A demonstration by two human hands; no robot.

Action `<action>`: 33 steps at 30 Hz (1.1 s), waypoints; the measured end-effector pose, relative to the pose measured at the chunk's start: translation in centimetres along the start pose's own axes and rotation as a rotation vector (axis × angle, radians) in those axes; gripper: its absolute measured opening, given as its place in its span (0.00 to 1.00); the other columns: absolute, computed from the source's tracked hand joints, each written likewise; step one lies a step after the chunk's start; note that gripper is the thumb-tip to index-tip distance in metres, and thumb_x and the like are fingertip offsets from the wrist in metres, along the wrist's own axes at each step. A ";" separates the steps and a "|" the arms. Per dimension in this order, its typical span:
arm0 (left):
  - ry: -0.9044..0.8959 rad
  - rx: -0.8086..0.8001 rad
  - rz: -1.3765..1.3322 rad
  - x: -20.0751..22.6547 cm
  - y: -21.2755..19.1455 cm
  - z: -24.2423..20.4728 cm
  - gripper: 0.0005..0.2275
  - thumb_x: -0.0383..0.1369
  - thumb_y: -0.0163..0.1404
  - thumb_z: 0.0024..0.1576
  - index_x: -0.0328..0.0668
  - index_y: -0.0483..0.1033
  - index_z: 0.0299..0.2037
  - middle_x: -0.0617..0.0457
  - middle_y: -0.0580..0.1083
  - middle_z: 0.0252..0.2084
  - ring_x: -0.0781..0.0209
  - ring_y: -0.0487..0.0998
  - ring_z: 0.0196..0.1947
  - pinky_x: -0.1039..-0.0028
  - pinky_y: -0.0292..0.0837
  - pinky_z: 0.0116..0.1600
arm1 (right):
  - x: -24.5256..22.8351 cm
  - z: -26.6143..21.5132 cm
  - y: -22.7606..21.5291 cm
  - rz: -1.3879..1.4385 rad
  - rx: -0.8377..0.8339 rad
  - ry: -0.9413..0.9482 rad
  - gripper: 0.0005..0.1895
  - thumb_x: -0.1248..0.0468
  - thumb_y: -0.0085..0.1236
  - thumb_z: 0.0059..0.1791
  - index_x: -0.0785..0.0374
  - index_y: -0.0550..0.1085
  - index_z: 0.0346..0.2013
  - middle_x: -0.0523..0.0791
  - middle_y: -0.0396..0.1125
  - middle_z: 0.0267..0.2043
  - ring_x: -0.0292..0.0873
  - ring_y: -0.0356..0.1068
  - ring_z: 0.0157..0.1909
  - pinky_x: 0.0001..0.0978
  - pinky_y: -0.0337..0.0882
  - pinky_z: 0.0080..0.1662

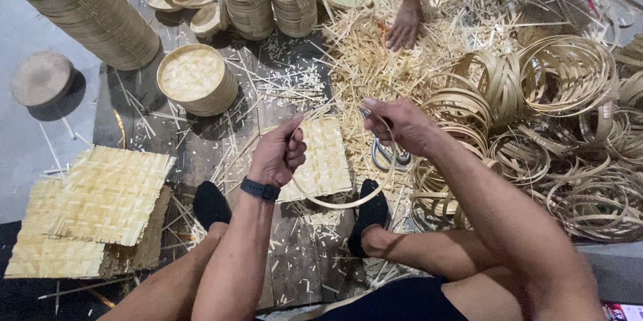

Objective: The person assembles a circular bamboo lid by placing a woven mat over a wooden form, securing a flexible bamboo ring around it, and trimming the excess material with scissors.

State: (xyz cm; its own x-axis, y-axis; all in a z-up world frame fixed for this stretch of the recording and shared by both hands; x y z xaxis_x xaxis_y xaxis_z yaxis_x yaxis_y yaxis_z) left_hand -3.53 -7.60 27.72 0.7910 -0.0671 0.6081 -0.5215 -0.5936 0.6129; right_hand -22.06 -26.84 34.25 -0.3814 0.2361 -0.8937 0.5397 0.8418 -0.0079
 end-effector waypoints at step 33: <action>0.256 -0.012 -0.396 -0.2 -7.1 2.9 0.16 0.40 0.51 0.63 0.42 0.71 0.23 0.61 0.60 0.15 0.71 0.56 0.14 0.79 0.48 0.18 | 4.7 4.6 3.8 0.599 0.007 -0.104 0.19 0.51 0.52 0.54 0.60 0.71 0.25 0.36 0.54 0.15 0.32 0.53 0.18 0.24 0.56 0.22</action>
State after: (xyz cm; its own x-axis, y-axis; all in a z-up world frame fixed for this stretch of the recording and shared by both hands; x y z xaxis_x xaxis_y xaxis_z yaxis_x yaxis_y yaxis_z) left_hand 0.94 -5.65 21.78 0.8267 0.3634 0.4297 -0.2000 -0.5240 0.8279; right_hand -18.34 -24.79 27.98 0.0654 0.6192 -0.7825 0.6432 0.5734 0.5075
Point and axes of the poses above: each hand's wrist, its own z-axis towards the middle knuckle, its own y-axis out of the palm, x = y × z, the point moved 2 cm from there along z, towards the middle knuckle
